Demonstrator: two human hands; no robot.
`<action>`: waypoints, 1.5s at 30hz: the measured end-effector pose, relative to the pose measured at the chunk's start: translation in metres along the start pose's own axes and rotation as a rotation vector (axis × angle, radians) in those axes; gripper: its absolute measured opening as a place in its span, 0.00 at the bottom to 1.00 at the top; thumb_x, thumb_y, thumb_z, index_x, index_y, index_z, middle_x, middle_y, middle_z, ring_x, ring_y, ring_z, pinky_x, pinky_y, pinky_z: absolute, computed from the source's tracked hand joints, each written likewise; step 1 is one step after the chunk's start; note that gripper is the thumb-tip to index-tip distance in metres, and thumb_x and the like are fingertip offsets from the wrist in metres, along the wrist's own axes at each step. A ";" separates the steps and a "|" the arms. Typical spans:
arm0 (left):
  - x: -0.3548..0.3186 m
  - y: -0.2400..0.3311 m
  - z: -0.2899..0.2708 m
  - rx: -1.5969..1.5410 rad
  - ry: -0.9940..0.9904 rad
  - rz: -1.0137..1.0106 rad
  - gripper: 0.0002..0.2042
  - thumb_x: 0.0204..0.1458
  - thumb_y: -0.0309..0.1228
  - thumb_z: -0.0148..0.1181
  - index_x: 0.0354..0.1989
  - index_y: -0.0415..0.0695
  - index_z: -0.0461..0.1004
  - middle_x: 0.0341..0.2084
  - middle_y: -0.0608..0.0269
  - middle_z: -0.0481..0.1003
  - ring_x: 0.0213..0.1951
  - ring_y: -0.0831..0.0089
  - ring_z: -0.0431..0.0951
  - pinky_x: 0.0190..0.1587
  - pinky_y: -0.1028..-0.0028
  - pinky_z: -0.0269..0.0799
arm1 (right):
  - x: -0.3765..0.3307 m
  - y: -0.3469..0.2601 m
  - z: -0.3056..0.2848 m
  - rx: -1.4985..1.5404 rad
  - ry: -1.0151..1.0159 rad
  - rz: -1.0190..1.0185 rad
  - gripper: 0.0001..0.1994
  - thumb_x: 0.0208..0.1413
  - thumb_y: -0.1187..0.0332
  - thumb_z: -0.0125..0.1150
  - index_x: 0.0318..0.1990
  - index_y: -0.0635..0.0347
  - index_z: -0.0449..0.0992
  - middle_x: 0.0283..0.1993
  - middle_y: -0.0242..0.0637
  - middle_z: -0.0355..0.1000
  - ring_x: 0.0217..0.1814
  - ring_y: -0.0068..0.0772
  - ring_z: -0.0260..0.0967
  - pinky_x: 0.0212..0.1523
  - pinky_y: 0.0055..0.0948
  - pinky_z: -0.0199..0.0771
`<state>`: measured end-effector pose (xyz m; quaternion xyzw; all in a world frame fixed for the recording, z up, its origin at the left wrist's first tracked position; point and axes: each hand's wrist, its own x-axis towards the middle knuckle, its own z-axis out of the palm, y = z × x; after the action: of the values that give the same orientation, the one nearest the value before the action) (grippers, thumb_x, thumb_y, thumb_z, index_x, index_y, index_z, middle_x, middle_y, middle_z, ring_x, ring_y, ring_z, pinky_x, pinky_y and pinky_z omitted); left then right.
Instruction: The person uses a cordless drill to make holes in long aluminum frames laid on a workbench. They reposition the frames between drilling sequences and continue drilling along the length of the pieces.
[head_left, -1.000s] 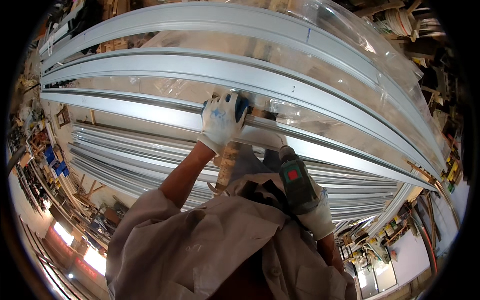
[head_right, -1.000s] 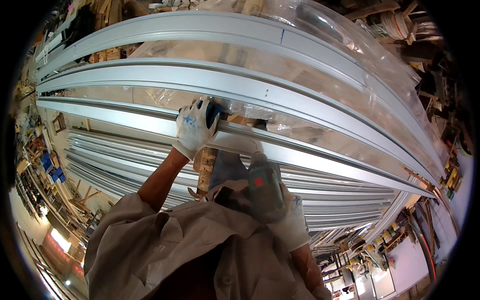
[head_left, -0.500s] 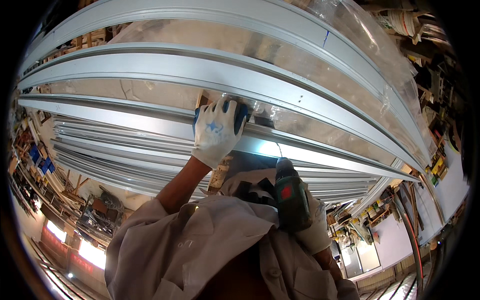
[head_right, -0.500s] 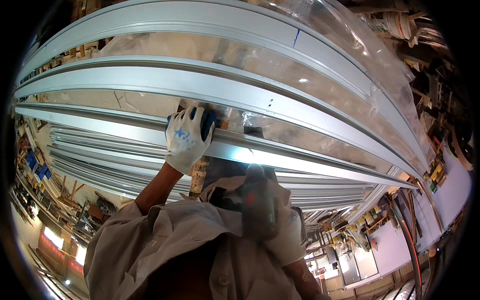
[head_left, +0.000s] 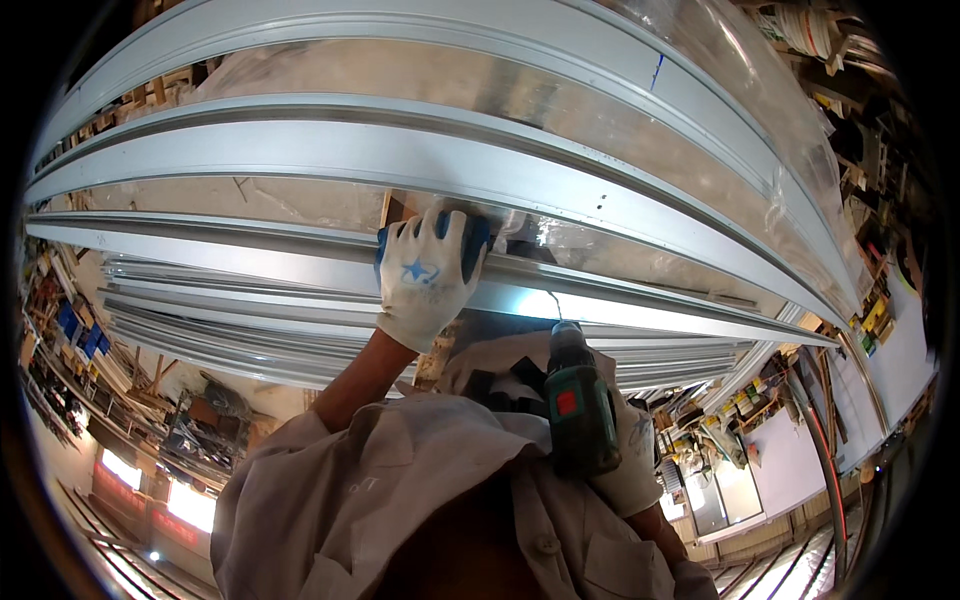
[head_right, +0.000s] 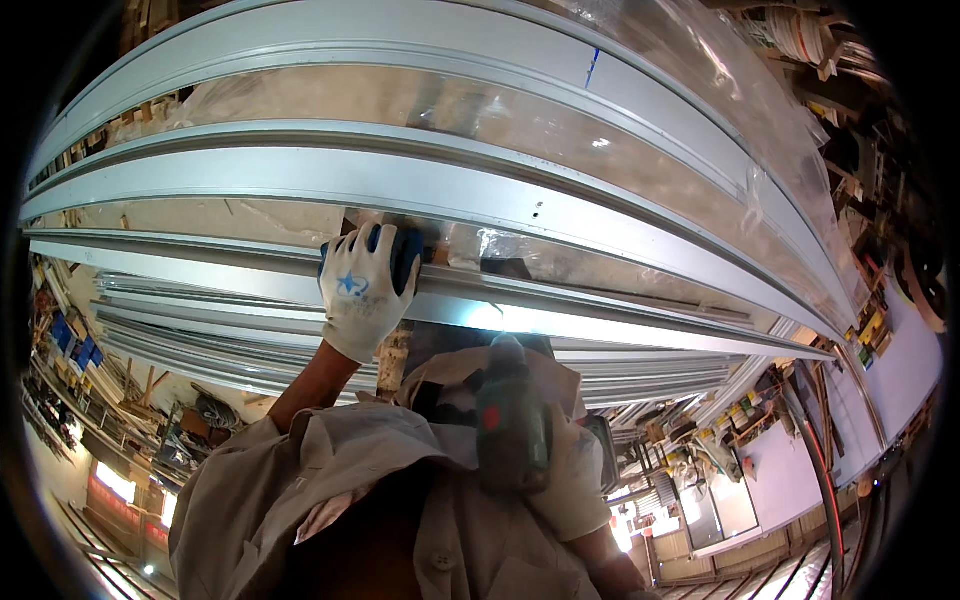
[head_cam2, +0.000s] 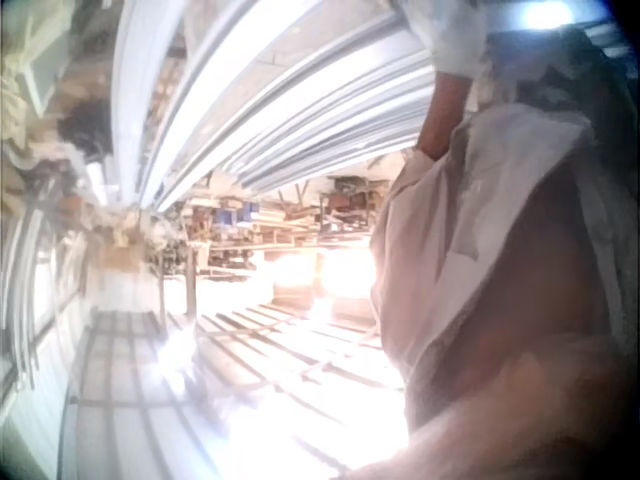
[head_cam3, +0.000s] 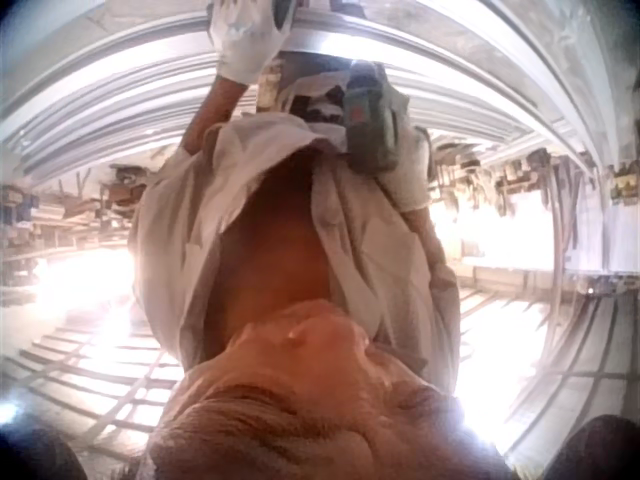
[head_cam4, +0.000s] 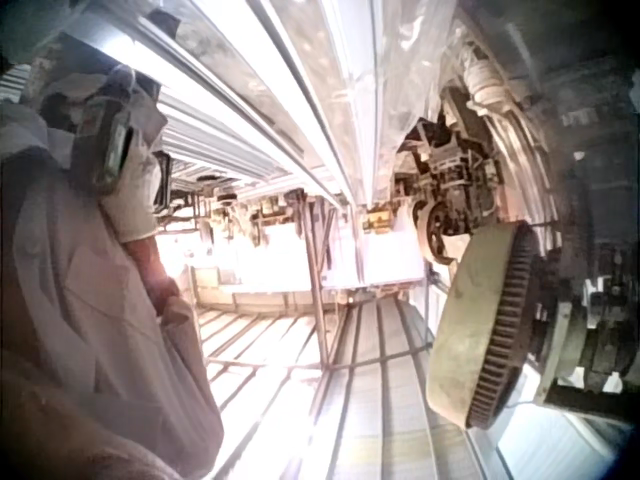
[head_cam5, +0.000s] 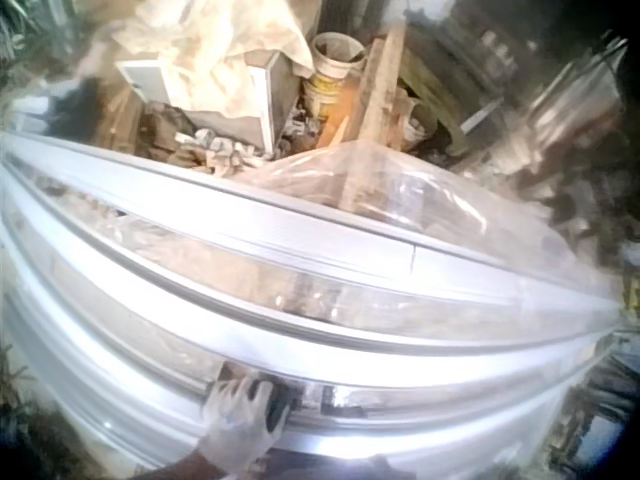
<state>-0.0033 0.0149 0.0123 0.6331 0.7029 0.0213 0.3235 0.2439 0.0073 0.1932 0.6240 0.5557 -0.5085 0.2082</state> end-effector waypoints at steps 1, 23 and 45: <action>0.000 0.000 0.000 0.005 0.006 0.003 0.19 0.54 0.41 0.66 0.49 0.42 0.73 0.52 0.46 0.75 0.47 0.52 0.80 0.55 0.56 0.71 | 0.000 0.001 0.000 -0.012 -0.002 -0.004 0.23 0.44 0.63 0.74 0.44 0.66 0.72 0.27 0.51 0.76 0.31 0.57 0.77 0.30 0.44 0.76; 0.000 0.002 0.002 0.046 0.012 -0.004 0.18 0.55 0.41 0.65 0.47 0.43 0.73 0.48 0.45 0.77 0.46 0.51 0.80 0.56 0.55 0.70 | 0.001 -0.008 -0.005 0.040 -0.034 0.063 0.25 0.42 0.59 0.73 0.46 0.60 0.73 0.35 0.49 0.77 0.37 0.57 0.78 0.36 0.47 0.76; -0.002 0.002 0.004 0.056 -0.023 -0.018 0.20 0.56 0.40 0.64 0.52 0.41 0.72 0.52 0.41 0.75 0.50 0.48 0.80 0.61 0.53 0.68 | -0.001 -0.006 -0.003 0.072 -0.018 0.063 0.27 0.42 0.58 0.73 0.48 0.60 0.73 0.36 0.50 0.77 0.38 0.57 0.78 0.36 0.47 0.75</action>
<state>0.0004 0.0123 0.0110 0.6356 0.7053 -0.0086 0.3139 0.2393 0.0110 0.1968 0.6436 0.5151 -0.5271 0.2066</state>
